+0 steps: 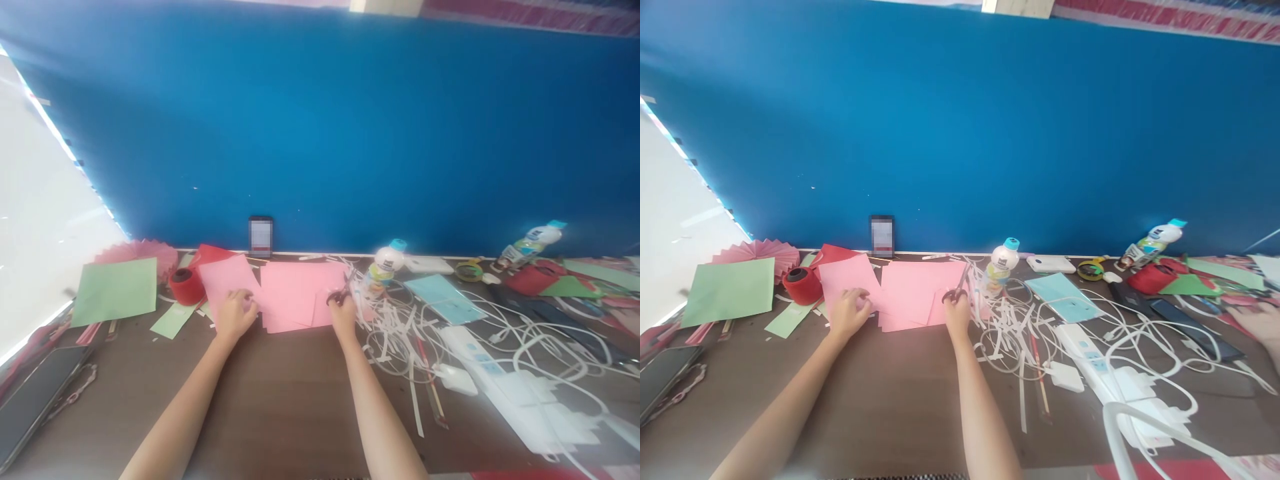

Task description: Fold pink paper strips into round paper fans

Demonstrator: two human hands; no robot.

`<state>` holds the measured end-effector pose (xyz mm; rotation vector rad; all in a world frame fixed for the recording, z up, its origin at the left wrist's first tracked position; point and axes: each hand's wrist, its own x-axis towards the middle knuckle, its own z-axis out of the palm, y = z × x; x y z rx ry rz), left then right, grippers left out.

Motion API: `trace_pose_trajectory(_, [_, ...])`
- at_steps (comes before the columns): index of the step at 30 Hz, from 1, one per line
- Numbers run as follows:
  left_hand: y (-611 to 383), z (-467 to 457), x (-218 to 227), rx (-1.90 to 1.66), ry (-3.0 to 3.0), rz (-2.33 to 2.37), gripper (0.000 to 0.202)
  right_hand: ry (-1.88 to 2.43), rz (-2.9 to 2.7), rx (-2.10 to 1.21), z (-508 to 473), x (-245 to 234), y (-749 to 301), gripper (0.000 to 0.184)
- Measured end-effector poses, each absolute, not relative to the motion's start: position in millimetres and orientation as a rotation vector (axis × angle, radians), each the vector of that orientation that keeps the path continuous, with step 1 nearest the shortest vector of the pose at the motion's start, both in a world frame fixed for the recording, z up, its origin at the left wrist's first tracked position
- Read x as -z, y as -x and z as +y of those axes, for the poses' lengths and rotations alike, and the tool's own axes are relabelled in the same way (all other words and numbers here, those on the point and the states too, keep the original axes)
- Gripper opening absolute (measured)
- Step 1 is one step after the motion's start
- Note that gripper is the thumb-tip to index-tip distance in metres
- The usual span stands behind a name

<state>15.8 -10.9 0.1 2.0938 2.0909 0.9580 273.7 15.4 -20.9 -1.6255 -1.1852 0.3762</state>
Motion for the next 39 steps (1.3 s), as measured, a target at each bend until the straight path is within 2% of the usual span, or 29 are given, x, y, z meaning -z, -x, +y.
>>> trace_pose_trajectory(3, [-16.6,-11.1,4.3,-0.776,-2.290,2.024,0.050,1.717,-1.192,-0.343,14.7,21.4,-274.7,0.013])
trace_pose_trajectory(5, [-19.4,-11.8,7.4,-0.653,-2.310,2.001,0.056,1.795,-1.207,-0.325,13.1,19.8,-274.6,0.015])
trace_pose_trajectory(8, [-21.0,-11.6,9.8,-0.597,-2.305,1.965,0.050,1.826,-1.271,-0.308,10.9,17.3,-272.7,0.019])
trace_pose_trajectory(12, [-17.9,-9.2,11.9,-0.609,-2.329,1.965,0.040,1.629,-1.421,-0.396,11.5,20.4,-268.6,0.017])
trace_pose_trajectory(16, [-17.5,-8.1,15.7,-0.649,-2.354,1.944,0.040,1.537,-1.536,-0.482,14.1,26.9,-266.5,0.019])
trace_pose_trajectory(23, [-23.0,-10.8,17.6,-0.552,-2.464,1.825,0.034,1.740,-1.571,-0.226,13.8,28.2,-264.2,0.019])
trace_pose_trajectory(25, [-23.7,-11.1,17.0,-0.538,-2.478,1.809,0.032,1.713,-1.583,-0.269,13.6,29.2,-262.0,0.014])
trace_pose_trajectory(32, [-25.1,-11.0,15.7,-0.617,-2.462,1.780,0.027,1.431,-1.180,-0.611,17.5,27.9,-255.8,0.009])
trace_pose_trajectory(35, [-26.1,-11.2,15.8,-0.637,-2.455,1.764,0.027,1.293,-1.046,-0.720,18.1,25.9,-253.5,0.014])
trace_pose_trajectory(39, [-27.1,-9.4,18.7,-0.723,-2.400,1.709,0.026,1.251,-0.946,-0.710,16.5,23.2,-250.6,0.020])
